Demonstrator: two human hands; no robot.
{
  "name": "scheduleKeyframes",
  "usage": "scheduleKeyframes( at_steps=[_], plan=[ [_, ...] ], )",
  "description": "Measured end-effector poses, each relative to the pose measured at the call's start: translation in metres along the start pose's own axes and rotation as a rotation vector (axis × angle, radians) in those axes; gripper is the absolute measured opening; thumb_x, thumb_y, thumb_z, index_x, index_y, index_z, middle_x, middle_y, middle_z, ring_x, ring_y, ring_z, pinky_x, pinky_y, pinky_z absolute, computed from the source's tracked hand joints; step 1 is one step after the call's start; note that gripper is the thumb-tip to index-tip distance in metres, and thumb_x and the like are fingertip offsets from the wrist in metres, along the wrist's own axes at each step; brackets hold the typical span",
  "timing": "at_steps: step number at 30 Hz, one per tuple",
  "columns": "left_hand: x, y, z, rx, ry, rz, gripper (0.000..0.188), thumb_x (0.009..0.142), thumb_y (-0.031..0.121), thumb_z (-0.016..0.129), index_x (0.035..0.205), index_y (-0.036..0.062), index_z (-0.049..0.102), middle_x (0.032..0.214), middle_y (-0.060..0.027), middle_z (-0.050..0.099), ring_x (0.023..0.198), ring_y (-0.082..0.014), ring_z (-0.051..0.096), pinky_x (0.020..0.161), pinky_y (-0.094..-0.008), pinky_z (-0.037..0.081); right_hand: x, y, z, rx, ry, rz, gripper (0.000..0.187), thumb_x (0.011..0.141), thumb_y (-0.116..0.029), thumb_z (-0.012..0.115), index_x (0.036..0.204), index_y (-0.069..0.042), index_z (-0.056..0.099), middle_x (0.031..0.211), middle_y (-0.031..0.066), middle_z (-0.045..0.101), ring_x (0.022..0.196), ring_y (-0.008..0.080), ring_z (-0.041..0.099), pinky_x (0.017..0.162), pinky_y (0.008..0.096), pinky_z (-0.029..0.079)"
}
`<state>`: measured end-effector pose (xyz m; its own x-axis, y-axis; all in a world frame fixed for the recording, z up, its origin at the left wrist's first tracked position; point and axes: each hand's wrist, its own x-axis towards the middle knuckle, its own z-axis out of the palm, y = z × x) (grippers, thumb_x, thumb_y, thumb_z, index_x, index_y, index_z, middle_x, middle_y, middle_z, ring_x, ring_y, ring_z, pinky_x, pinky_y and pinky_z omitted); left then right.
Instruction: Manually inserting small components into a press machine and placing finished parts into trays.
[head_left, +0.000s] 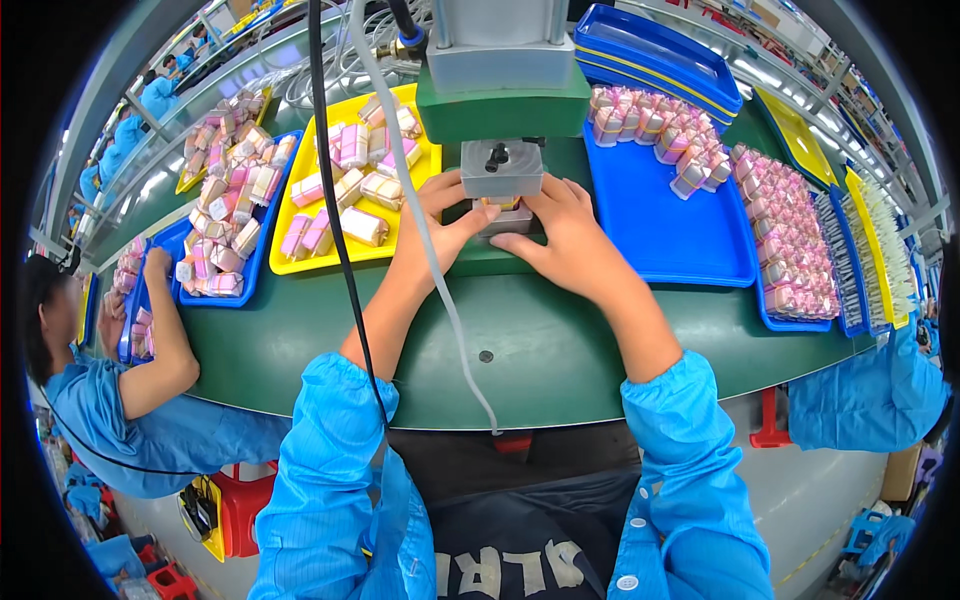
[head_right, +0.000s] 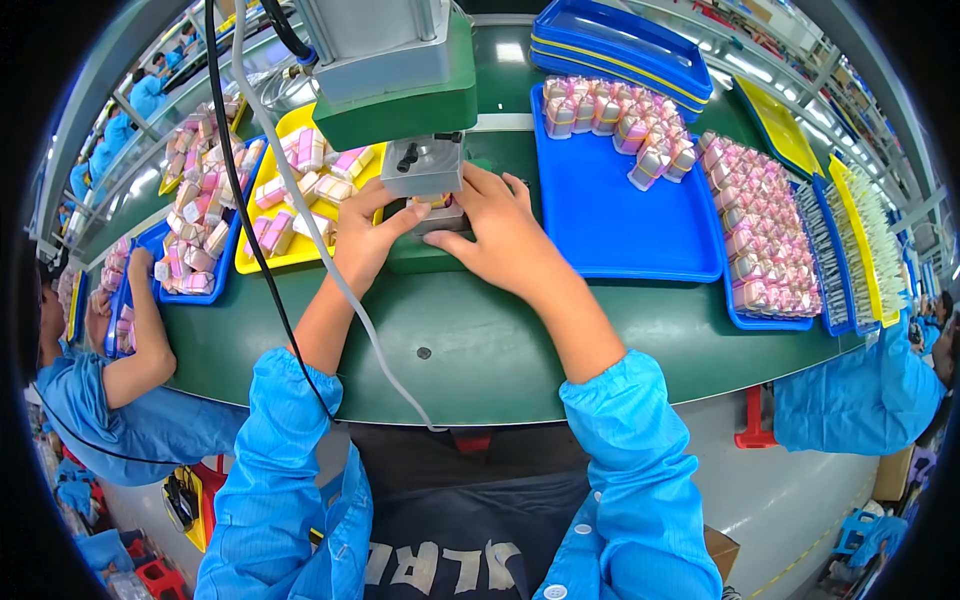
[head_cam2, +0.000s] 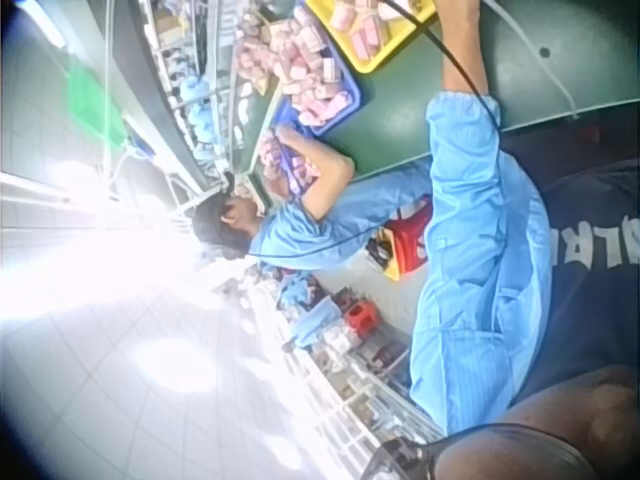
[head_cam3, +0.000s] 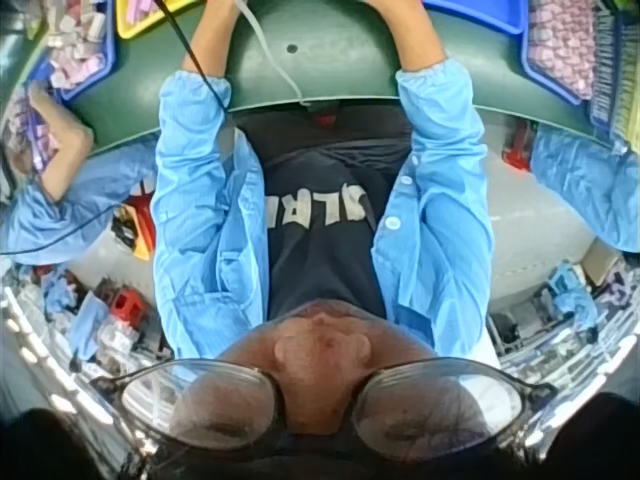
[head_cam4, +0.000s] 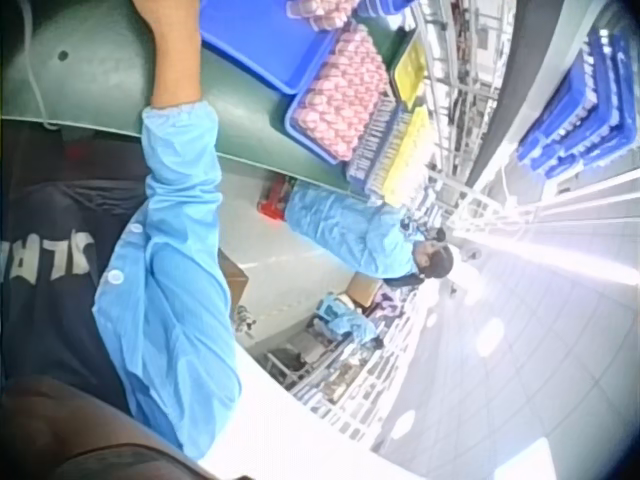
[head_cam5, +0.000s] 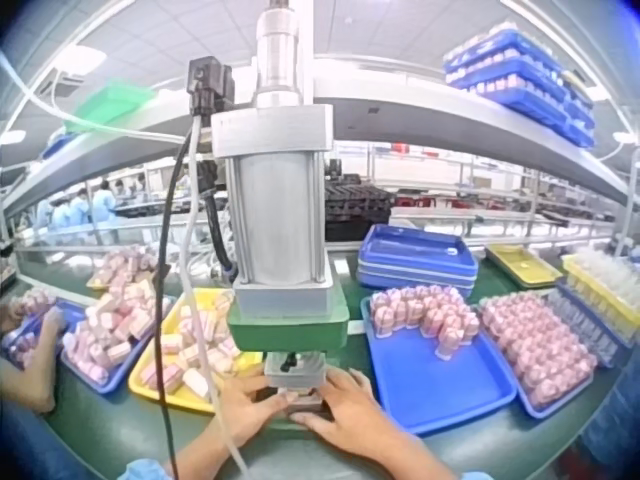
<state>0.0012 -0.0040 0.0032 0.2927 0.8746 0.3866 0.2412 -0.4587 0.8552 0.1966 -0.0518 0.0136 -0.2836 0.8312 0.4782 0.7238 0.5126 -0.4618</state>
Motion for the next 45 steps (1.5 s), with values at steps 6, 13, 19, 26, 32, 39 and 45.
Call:
scheduleKeyframes(
  at_steps=[6, 13, 19, 26, 32, 39, 45],
  plan=[
    [0.007, 0.014, 0.003, -0.084, -0.016, -0.049, 0.045, 0.083, 0.028, 0.075, 0.119, 0.0015, 0.067, 0.118, -0.0161, 0.065, 0.111, -0.0249, 0.060, 0.099, -0.0362, 0.044, 0.003, 0.083, -0.061, -0.204, 0.613, 0.127, 0.061, 0.079, -0.028, 0.080, 0.131, -0.005, 0.058, 0.124, 0.0204, 0.060, 0.119, 0.0347, 0.056, 0.102, 0.0441, 0.043],
    [0.011, 0.010, -0.005, -0.437, 0.157, -0.174, 0.038, 0.090, 0.026, 0.071, 0.114, -0.0035, 0.069, 0.091, -0.0050, 0.070, 0.076, -0.0098, 0.055, 0.069, -0.0245, 0.043, -0.018, 0.136, -0.065, -0.534, 0.550, 0.496, 0.043, 0.072, -0.008, 0.081, 0.112, -0.008, 0.065, 0.128, 0.0201, 0.052, 0.115, 0.0408, 0.052, 0.099, 0.0476, 0.044],
    [0.020, 0.007, -0.037, -0.248, 0.355, -0.212, 0.033, 0.090, 0.029, 0.069, 0.103, -0.0014, 0.071, 0.078, -0.0022, 0.063, 0.072, -0.0086, 0.055, 0.066, -0.0250, 0.044, -0.027, 0.152, -0.070, -0.407, 0.619, 0.616, 0.045, 0.074, -0.009, 0.081, 0.113, -0.006, 0.060, 0.110, 0.0189, 0.060, 0.105, 0.0355, 0.058, 0.090, 0.0428, 0.047],
    [0.023, -0.016, -0.061, 0.376, 0.705, 0.108, 0.075, 0.083, 0.018, 0.076, 0.142, -0.0067, 0.036, 0.132, -0.0252, 0.044, 0.126, -0.0378, 0.043, 0.108, -0.0436, 0.034, -0.015, 0.128, -0.067, -0.283, 0.631, 0.542, 0.042, 0.074, -0.013, 0.083, 0.107, -0.005, 0.058, 0.102, 0.0167, 0.067, 0.097, 0.0301, 0.066, 0.084, 0.0377, 0.051],
    [0.016, -0.003, -0.033, 0.334, 0.501, 0.305, 0.049, 0.084, 0.008, 0.067, 0.130, 0.0010, 0.053, 0.120, -0.0211, 0.055, 0.116, -0.0391, 0.051, 0.102, -0.0456, 0.038, 0.013, 0.033, -0.056, 0.560, 0.344, 0.428, 0.042, 0.079, -0.002, 0.078, 0.117, -0.001, 0.058, 0.105, 0.0143, 0.069, 0.099, 0.0186, 0.067, 0.085, 0.0315, 0.054],
    [0.007, 0.005, -0.004, -0.064, 0.079, 0.168, 0.034, 0.092, 0.022, 0.065, 0.120, 0.0021, 0.066, 0.119, -0.0180, 0.063, 0.117, -0.0320, 0.055, 0.099, -0.0398, 0.043, 0.034, -0.007, -0.004, 0.777, 0.109, 0.373, 0.033, 0.080, -0.008, 0.079, 0.111, -0.002, 0.069, 0.099, 0.0073, 0.071, 0.092, 0.0133, 0.064, 0.081, 0.0312, 0.053],
    [0.006, 0.008, 0.004, -0.096, 0.077, 0.081, 0.035, 0.091, 0.025, 0.070, 0.115, 0.0005, 0.068, 0.106, -0.0100, 0.063, 0.095, -0.0201, 0.060, 0.084, -0.0317, 0.048, 0.029, -0.010, -0.002, 0.566, 0.110, 0.338, 0.036, 0.084, -0.017, 0.076, 0.116, -0.002, 0.068, 0.103, 0.0095, 0.069, 0.089, 0.0184, 0.062, 0.082, 0.0332, 0.051]
  ],
)
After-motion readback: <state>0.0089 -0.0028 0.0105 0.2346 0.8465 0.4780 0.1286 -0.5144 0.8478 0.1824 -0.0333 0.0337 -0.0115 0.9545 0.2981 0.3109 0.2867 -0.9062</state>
